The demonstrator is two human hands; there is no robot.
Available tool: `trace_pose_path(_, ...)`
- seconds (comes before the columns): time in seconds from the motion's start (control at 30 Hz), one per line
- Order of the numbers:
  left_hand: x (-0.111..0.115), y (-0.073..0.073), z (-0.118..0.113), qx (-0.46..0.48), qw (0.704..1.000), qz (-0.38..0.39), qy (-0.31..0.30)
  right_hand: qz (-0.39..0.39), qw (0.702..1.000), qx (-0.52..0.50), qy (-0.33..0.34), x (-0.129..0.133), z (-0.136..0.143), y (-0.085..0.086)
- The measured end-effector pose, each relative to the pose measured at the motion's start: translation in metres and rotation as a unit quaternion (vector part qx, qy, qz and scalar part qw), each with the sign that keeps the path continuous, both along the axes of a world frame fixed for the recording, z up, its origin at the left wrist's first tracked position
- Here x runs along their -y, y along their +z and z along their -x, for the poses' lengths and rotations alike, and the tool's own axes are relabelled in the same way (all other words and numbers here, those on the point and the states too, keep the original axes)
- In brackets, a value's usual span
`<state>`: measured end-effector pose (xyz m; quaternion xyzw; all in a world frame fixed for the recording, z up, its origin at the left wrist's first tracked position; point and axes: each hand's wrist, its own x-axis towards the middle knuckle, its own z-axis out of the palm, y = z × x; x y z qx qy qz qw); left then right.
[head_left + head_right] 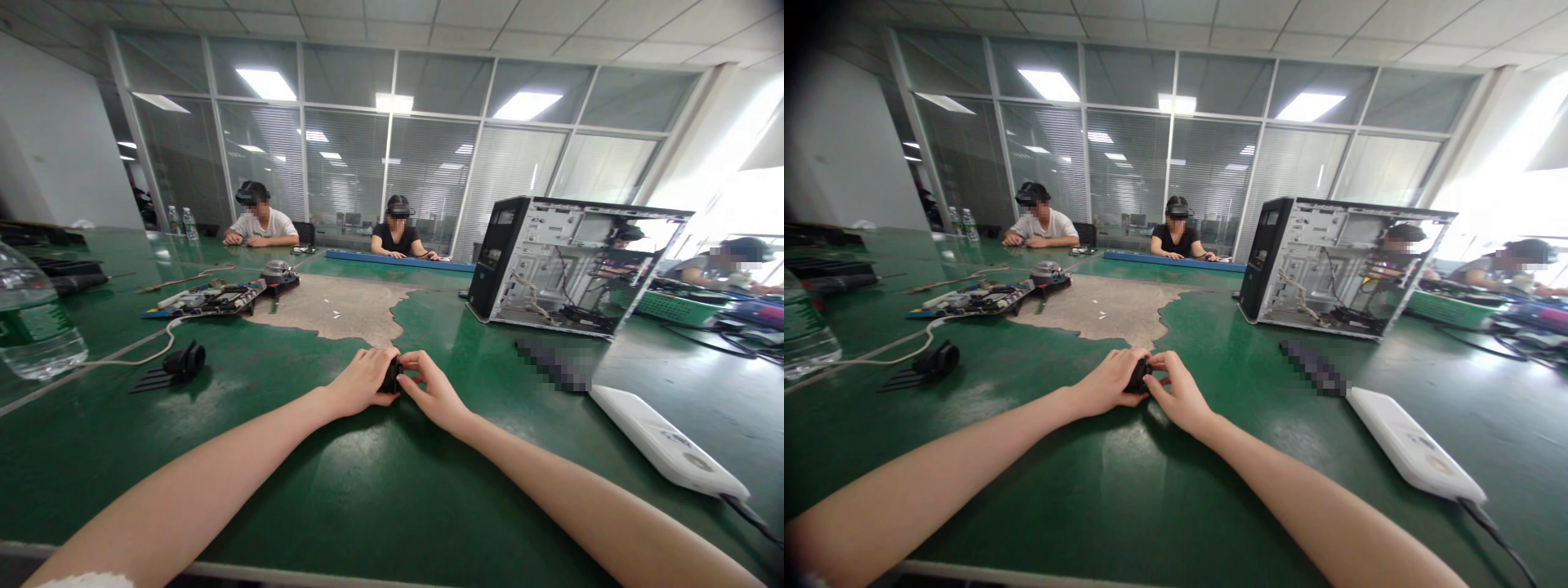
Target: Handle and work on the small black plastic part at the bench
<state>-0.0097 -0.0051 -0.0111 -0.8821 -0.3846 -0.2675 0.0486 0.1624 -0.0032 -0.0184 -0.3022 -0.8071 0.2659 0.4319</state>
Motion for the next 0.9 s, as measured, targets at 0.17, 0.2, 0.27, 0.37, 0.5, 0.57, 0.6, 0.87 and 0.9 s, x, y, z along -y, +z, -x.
trace_pose_path(0.17, 0.0006, 0.0006, 0.0002, -0.001, 1.000, 0.007, -0.001, 0.047, 0.999, 0.008, 0.004, -0.0009, 0.0008, -0.0003)
trace_pose_path(0.2, 0.0009, 0.0008, 0.0002, -0.001, 1.000, 0.008, -0.002, 0.055, 0.998, 0.010, 0.007, -0.0006, 0.0010, 0.0004)
trace_pose_path(0.27, 0.0014, 0.0010, 0.0002, 0.000, 1.000, 0.009, -0.002, 0.069, 0.997, 0.009, 0.021, 0.0003, 0.0013, 0.0021)
trace_pose_path(0.37, 0.0018, 0.0011, 0.0001, -0.002, 1.000, 0.009, -0.001, 0.059, 0.998, 0.003, 0.030, 0.0017, 0.0011, 0.0040)
trace_pose_path(0.5, 0.0014, 0.0005, 0.0001, -0.003, 1.000, 0.006, 0.000, 0.009, 1.000, 0.000, 0.004, 0.0017, 0.0005, 0.0038)
trace_pose_path(0.57, 0.0009, 0.0001, 0.0001, -0.003, 1.000, 0.003, -0.001, -0.001, 1.000, -0.002, 0.000, 0.0011, 0.0005, 0.0028)
trace_pose_path(0.6, 0.0007, 0.0000, 0.0001, -0.003, 1.000, 0.002, -0.001, 0.001, 1.000, -0.004, -0.001, 0.0007, 0.0005, 0.0022)
trace_pose_path(0.87, 0.0003, -0.0001, 0.0004, -0.004, 1.000, 0.001, -0.002, 0.088, 0.996, 0.006, 0.011, -0.0021, 0.0005, -0.0001)
trace_pose_path(0.9, 0.0004, -0.0001, 0.0005, -0.004, 1.000, 0.002, -0.002, 0.094, 0.995, 0.004, 0.018, -0.0019, 0.0006, 0.0003)
